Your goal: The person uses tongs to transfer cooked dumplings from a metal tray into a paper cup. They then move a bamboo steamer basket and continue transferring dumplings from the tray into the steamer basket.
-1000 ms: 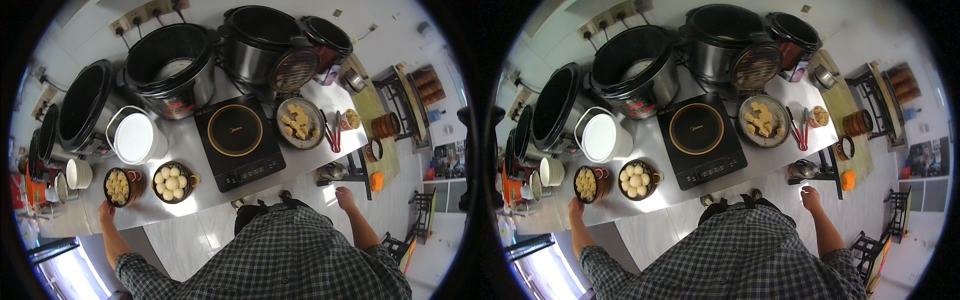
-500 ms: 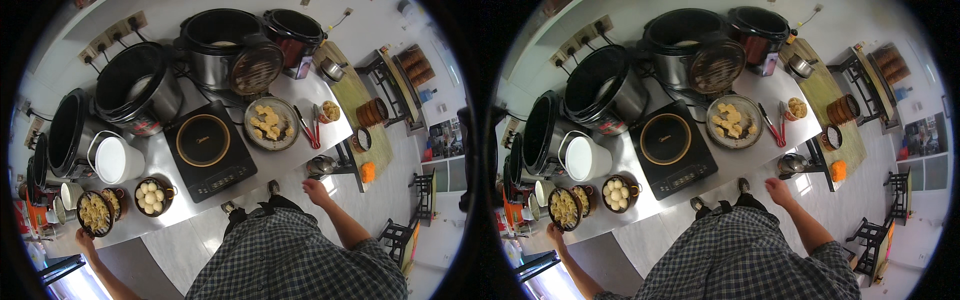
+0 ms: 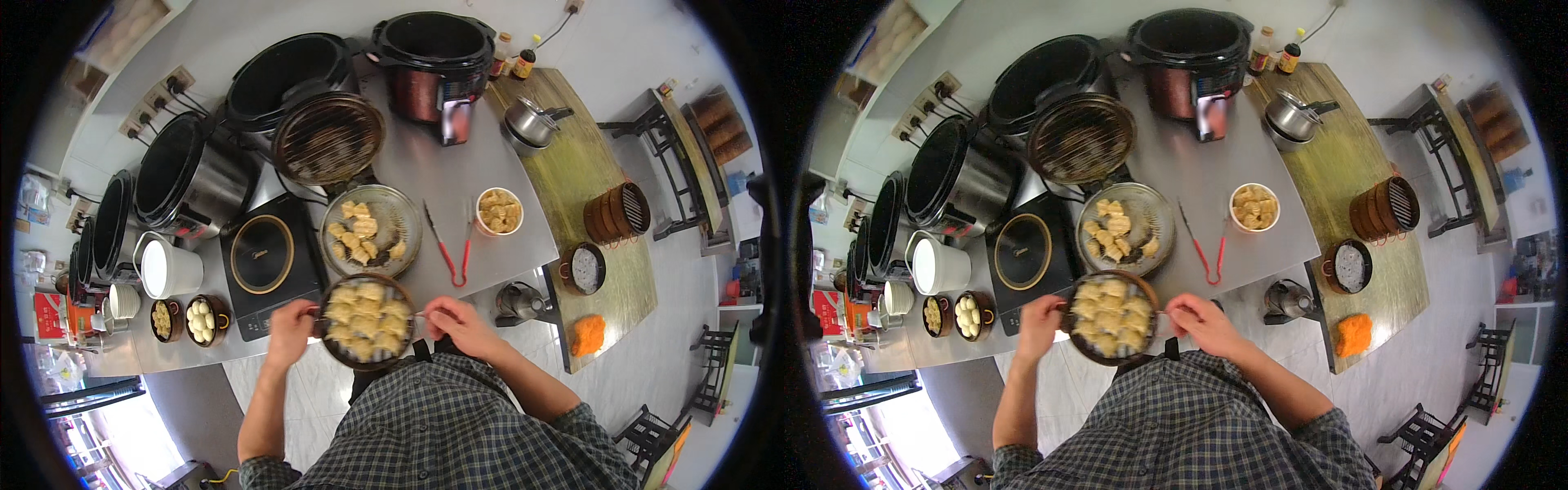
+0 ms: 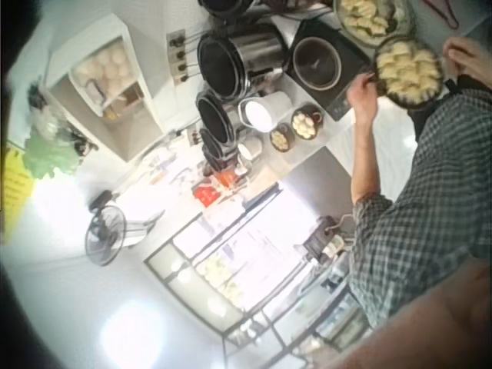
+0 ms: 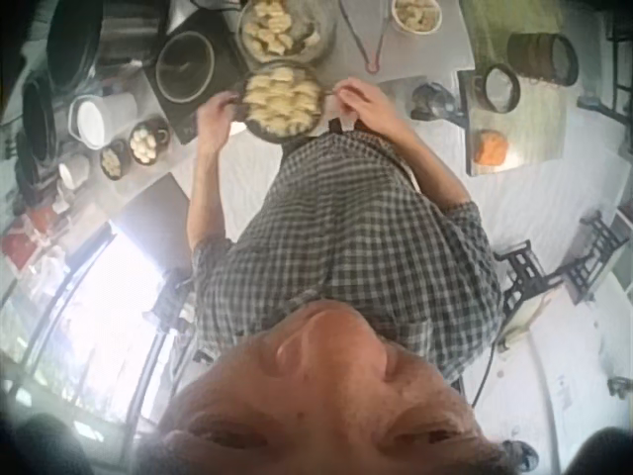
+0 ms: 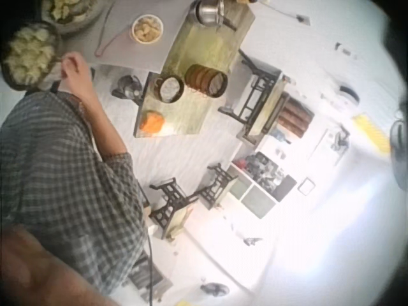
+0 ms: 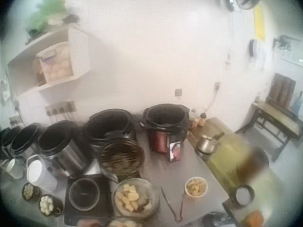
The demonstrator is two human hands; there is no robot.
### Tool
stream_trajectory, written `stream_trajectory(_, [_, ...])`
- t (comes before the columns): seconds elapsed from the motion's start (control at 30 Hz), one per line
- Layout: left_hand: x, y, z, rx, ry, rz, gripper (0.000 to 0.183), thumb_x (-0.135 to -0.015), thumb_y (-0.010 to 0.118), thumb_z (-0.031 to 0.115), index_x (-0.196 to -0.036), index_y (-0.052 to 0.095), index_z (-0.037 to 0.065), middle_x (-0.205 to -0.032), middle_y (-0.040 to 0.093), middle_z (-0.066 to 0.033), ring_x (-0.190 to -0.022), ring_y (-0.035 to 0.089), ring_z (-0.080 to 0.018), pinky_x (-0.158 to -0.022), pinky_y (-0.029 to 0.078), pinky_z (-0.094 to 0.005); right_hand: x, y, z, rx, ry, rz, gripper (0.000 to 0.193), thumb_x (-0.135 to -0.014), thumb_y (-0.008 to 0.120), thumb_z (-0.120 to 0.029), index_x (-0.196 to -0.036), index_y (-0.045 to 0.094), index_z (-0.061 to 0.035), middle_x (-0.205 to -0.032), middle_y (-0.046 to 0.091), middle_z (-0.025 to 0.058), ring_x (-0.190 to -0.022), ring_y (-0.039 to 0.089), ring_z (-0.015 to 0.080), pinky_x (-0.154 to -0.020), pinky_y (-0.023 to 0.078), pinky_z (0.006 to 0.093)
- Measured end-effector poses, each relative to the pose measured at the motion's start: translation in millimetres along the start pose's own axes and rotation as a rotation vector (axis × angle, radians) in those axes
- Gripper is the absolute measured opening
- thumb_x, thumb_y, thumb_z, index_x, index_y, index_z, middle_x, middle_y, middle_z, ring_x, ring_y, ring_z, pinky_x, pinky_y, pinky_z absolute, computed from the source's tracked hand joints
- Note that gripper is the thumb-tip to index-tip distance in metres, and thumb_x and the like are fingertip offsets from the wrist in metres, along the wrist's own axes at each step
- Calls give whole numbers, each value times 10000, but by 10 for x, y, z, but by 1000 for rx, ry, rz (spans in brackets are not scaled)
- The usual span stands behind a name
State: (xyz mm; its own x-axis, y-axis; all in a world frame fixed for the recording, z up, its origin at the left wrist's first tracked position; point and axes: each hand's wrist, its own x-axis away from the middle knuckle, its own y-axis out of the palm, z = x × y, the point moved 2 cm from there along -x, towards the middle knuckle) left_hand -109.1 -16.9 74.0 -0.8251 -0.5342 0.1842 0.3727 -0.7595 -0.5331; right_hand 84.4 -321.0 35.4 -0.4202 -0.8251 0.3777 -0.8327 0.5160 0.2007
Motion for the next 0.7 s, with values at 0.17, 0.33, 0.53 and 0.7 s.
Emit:
stream_trajectory(0.17, [-417,1320,606,191,-214,-197,267,-939,498,-44,-1097,713,-61,-839,737,-118,-679,705,-160,-637,581,-320,596,-1155,130,-20,36,218,108,-1058,610,-83,-1120,571,-4,-922,661,44,-795,673,126,-746,575,290])
stream_trajectory(0.33, [-617,2058,997,132,-150,-300,262,-945,487,-43,-1076,712,-73,-873,745,-108,-723,708,-153,-679,594,-314,915,-1700,259,-55,78,248,91,-998,509,35,-1059,556,-12,-878,645,63,-778,686,147,-724,580,307])
stream_trajectory(0.53, [-876,2579,813,410,-372,-318,596,-993,744,269,-1462,514,-19,-1351,653,-203,-1176,705,-250,-905,590,-348,1155,-2216,548,16,53,458,180,-959,401,94,-875,460,-54,-764,592,79,-681,640,183,-631,565,344])
stream_trajectory(0.7, [-1180,3372,778,-441,-160,125,1039,-864,836,445,-1605,286,-33,-1552,434,-298,-1434,485,-387,-1094,496,-460,1541,-2439,686,-121,83,566,196,-1019,395,40,-886,486,-72,-755,586,59,-643,611,188,-605,544,329])
